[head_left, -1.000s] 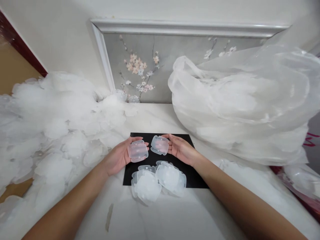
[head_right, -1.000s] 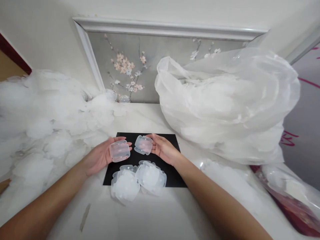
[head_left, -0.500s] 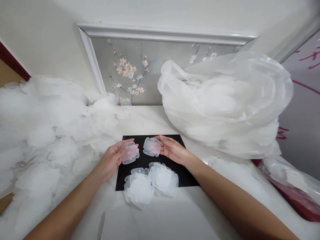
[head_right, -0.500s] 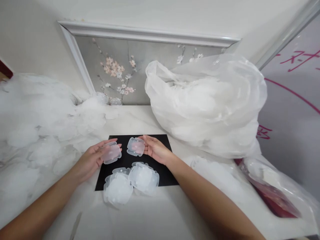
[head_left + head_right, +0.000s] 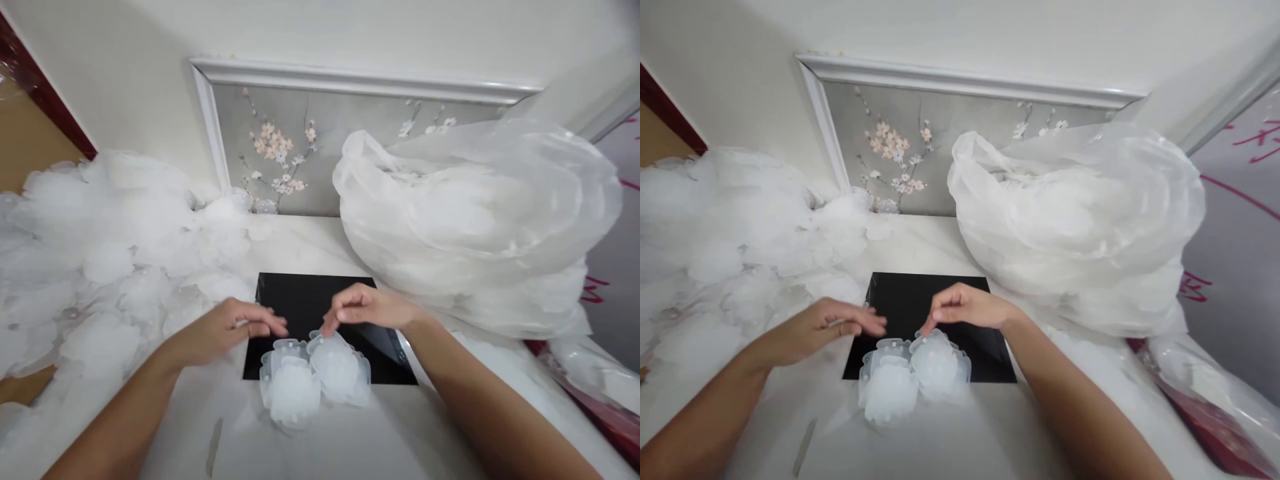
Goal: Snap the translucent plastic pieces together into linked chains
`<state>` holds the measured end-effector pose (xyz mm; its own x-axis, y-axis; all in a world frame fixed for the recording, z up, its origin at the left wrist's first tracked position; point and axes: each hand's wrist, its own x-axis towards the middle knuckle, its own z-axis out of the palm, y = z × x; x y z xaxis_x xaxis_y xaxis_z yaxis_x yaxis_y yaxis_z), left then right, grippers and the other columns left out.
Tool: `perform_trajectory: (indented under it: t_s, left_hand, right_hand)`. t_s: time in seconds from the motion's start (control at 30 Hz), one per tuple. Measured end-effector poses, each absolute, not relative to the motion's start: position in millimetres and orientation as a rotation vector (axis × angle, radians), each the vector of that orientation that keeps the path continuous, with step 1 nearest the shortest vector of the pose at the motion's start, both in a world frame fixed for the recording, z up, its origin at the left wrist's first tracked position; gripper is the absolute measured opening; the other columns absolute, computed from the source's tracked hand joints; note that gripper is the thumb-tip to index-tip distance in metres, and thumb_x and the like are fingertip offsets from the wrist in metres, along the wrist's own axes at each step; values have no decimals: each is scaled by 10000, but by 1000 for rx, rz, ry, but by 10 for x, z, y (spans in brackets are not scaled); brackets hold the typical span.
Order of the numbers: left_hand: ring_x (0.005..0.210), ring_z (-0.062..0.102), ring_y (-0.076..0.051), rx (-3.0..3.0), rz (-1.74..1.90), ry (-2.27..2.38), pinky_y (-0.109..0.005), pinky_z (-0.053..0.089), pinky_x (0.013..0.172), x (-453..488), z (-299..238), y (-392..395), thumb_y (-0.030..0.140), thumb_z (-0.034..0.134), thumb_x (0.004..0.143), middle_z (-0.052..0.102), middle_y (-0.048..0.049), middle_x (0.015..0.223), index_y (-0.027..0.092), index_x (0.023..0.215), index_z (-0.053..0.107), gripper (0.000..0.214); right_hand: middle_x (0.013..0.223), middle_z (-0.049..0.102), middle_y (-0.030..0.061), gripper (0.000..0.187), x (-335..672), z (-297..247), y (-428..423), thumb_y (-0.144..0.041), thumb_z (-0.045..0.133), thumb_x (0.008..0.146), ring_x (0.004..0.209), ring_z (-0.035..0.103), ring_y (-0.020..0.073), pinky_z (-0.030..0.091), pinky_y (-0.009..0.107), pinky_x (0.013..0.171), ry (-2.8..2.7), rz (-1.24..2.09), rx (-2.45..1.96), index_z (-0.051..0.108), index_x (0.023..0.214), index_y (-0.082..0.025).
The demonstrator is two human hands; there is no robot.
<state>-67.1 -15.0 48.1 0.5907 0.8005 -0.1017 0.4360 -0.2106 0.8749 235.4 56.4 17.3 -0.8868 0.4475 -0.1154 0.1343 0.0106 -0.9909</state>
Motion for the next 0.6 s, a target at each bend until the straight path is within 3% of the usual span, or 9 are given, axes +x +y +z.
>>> perform_trajectory:
  t_s: [0.07, 0.13, 0.2, 0.27, 0.37, 0.47, 0.53, 0.6]
  left_hand:
    - [1276, 545, -271, 2067, 522, 1324, -489, 324, 1128, -895, 371, -54, 352, 562, 873, 698, -37, 1237, 318, 1060, 742, 261]
    - [1309, 503, -305, 2219, 526, 1559, -534, 260, 1145, -1087, 254, 28, 319, 606, 813, 644, -84, 1317, 269, 1086, 723, 301]
    - [1245, 559, -310, 2271, 437, 1642, -517, 332, 1103, -1203, 179, 91, 297, 575, 805, 671, -97, 1273, 252, 1019, 734, 271]
    - [1136, 627, -300, 2277, 392, 1680, -458, 438, 1003, -1222, 169, 129, 301, 518, 829, 733, -82, 1139, 260, 886, 743, 236]
    - [1020, 663, -301, 2193, 602, 1789, -406, 480, 903, -1098, 231, 138, 344, 523, 834, 757, -79, 981, 246, 727, 694, 224]
    - [980, 662, -264, 1809, 1092, 1822, -356, 486, 869, -869, 273, 92, 398, 574, 828, 739, -71, 957, 217, 738, 619, 208]
    - [800, 674, -207, 1416, 1246, 1655, -293, 511, 722, -696, 255, 41, 435, 600, 825, 697, -23, 760, 213, 728, 555, 247]
    - [709, 676, -181, 1049, 1218, 1420, -273, 519, 655, -534, 210, -12, 432, 625, 825, 669, -3, 695, 208, 761, 538, 249]
  right_hand:
    - [862, 758, 58, 219, 2234, 83, 701, -371, 575, 899, 897, 706, 205, 506, 404, 907, -2011, 1652, -835, 690, 897, -185]
    - [907, 742, 57, 125, 2087, -35, 883, -261, 589, 877, 888, 691, 204, 507, 393, 889, -2042, 1221, -1041, 686, 926, -199]
    - [1092, 702, 96, 172, 1940, -144, 1075, -153, 603, 836, 1013, 648, 226, 471, 402, 953, -2110, 754, -1197, 678, 985, -198]
    - [1138, 678, 133, 187, 1821, -219, 1238, -96, 613, 800, 1089, 606, 255, 434, 406, 999, -2175, 498, -1277, 671, 958, -176]
    - [934, 705, 151, 96, 1729, -247, 1378, -82, 585, 792, 1038, 607, 288, 424, 425, 981, -2174, 423, -1335, 628, 779, -167]
    - [825, 687, 138, 122, 1732, -217, 1356, -163, 485, 862, 910, 630, 281, 470, 432, 864, -2061, 393, -1404, 570, 776, -172]
    - [795, 680, 101, 154, 1762, -210, 1241, -259, 427, 903, 762, 640, 237, 506, 376, 710, -1922, 588, -1398, 542, 835, -182]
    - [780, 677, 55, 153, 1798, -234, 1061, -335, 455, 887, 644, 626, 190, 497, 311, 573, -1736, 1006, -1297, 520, 913, -198]
